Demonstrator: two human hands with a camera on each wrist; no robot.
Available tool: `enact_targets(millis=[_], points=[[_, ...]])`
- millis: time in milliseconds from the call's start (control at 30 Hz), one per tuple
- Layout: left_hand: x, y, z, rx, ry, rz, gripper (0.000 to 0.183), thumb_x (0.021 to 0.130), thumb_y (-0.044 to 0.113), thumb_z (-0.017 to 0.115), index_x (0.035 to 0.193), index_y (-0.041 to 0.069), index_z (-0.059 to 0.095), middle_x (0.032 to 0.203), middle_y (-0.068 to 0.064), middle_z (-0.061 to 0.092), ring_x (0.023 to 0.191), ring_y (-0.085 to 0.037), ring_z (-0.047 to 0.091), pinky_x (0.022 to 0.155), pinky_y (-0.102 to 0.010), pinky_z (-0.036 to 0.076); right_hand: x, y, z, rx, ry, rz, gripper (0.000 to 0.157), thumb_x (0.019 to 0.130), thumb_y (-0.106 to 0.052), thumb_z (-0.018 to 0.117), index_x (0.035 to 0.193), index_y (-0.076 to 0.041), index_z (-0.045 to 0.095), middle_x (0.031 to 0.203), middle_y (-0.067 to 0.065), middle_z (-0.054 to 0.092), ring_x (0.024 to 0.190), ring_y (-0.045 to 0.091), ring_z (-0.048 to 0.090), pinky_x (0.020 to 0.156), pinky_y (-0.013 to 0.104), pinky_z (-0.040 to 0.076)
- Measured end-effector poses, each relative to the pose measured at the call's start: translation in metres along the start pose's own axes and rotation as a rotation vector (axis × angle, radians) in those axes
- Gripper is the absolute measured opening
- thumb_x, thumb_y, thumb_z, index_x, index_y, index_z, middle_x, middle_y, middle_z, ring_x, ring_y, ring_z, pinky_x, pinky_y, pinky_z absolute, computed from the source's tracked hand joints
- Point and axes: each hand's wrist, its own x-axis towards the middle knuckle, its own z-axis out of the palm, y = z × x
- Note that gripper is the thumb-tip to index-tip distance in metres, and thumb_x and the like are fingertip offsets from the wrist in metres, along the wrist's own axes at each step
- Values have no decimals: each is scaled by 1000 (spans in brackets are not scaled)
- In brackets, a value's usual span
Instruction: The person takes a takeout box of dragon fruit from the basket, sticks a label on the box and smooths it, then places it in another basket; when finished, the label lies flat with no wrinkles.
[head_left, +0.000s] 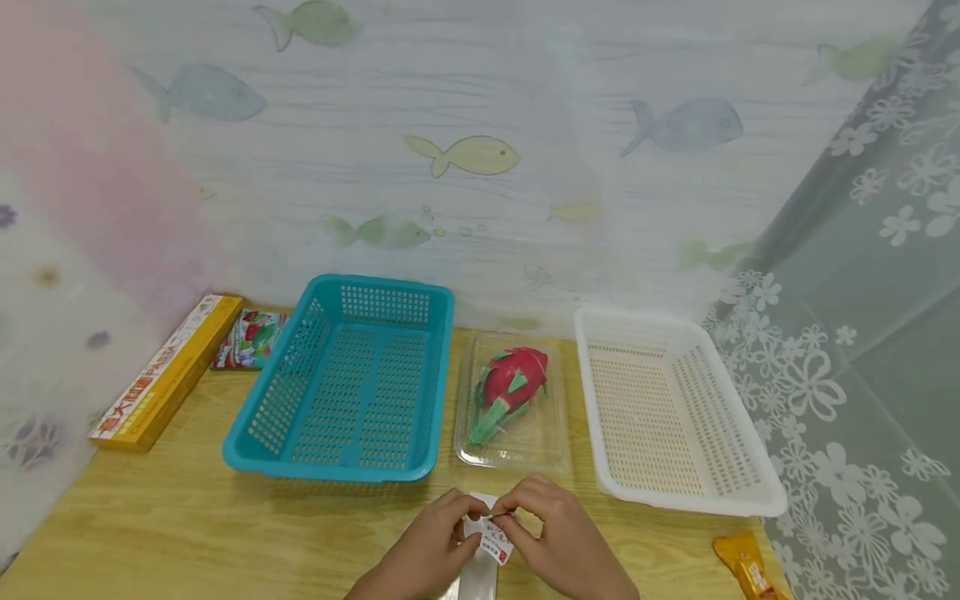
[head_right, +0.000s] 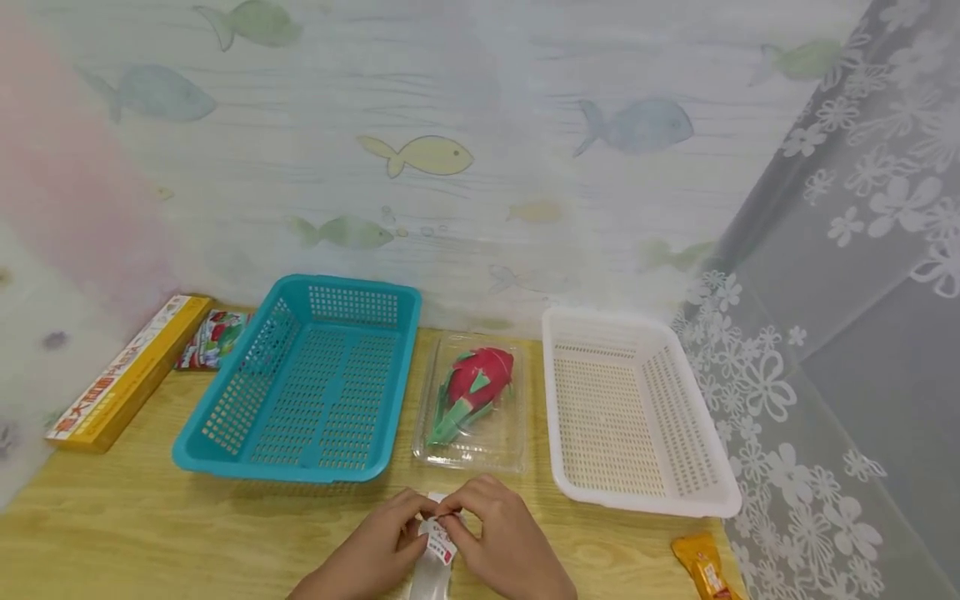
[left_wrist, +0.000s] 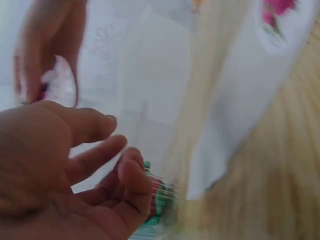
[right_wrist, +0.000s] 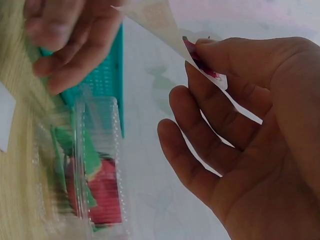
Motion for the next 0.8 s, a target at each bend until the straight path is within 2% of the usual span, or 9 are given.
enact_targets(millis=[100, 200, 333, 400, 533, 667, 733, 800], points=[[0, 9, -7, -173, -30, 8, 19, 101, 12, 62, 117, 19, 66, 108, 4, 64, 82, 3, 51, 68, -17, 48, 0, 2, 0, -1, 6, 11, 13, 90, -10, 77, 95, -22, 74, 90, -16, 69, 85, -2, 61, 74, 20, 54], [1, 17, -13, -341, -46, -4, 16, 104, 14, 57, 118, 17, 65, 113, -3, 66, 93, 0, 56, 75, -18, 51, 1, 3, 1, -29, 15, 13, 11, 90, -11, 77, 94, -21, 74, 88, -16, 69, 85, -2, 60, 73, 21, 55], [3, 23, -17, -468, -44, -39, 16, 106, 17, 55, 117, 11, 64, 114, -9, 67, 101, -3, 58, 83, -19, 51, 3, 3, 1, -72, 27, 18, 11, 88, -12, 79, 92, -21, 75, 86, -18, 69, 84, -2, 59, 75, 18, 53], [4, 24, -18, -471, -38, -47, 16, 105, 21, 57, 116, 12, 65, 111, -9, 68, 99, -3, 58, 83, -20, 51, 2, 2, 1, -74, 25, 24, 12, 87, -12, 80, 91, -22, 75, 86, -18, 68, 84, -3, 60, 75, 17, 52], [4, 23, -16, -416, 3, -3, 14, 103, 27, 63, 109, 15, 66, 103, -7, 71, 87, -1, 59, 75, -21, 53, 2, 2, 1, -59, 15, 27, 14, 88, -12, 80, 91, -24, 74, 86, -19, 69, 84, -3, 60, 75, 16, 52], [6, 23, -12, -351, 102, 64, 5, 101, 21, 65, 99, 17, 68, 93, -5, 72, 80, 1, 58, 68, -21, 53, 3, 3, 1, -20, 21, 29, 13, 89, -13, 78, 93, -24, 74, 88, -18, 69, 84, -3, 60, 74, 17, 53], [7, 25, -11, -338, 148, 66, 4, 100, 18, 66, 97, 18, 68, 89, -3, 71, 78, 1, 58, 67, -21, 53, 2, 4, 1, 2, 27, 42, 11, 90, -15, 78, 96, -24, 74, 90, -18, 69, 85, -2, 60, 75, 19, 54], [7, 28, -11, -337, 182, 36, 4, 99, 16, 67, 95, 18, 68, 86, -2, 70, 77, 1, 59, 66, -21, 53, 1, 4, 1, 12, 36, 70, 10, 92, -18, 77, 98, -24, 73, 93, -18, 69, 88, -2, 62, 77, 21, 56]])
